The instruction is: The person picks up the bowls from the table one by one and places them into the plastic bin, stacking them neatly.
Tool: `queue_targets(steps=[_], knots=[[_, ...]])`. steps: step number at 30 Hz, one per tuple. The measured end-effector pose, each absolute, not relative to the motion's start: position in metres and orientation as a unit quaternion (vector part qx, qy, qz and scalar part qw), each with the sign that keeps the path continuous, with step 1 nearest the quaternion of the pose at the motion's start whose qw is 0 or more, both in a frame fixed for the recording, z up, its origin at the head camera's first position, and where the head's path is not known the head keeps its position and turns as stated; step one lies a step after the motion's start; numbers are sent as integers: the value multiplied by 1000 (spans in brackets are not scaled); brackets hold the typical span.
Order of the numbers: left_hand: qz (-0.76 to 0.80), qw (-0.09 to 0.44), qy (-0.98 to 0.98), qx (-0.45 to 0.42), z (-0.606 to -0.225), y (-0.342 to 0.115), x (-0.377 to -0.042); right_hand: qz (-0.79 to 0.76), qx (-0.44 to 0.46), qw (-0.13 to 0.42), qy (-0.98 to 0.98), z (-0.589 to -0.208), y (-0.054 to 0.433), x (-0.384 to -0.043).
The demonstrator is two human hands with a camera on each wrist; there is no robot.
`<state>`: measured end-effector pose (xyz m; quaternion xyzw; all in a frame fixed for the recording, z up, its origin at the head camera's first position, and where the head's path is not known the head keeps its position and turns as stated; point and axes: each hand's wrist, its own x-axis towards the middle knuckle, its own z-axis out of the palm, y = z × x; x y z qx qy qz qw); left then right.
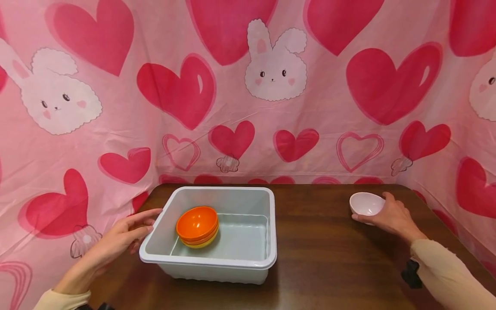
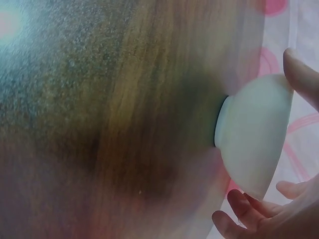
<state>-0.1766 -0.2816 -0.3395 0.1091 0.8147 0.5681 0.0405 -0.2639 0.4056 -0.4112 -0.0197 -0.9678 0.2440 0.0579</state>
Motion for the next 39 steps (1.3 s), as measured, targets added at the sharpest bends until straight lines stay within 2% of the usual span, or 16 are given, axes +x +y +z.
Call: queue_targets(steps=[39], knots=[[566,50,816,104,-339,-282,-178,286,-22,103,-952,-425,402,-260]])
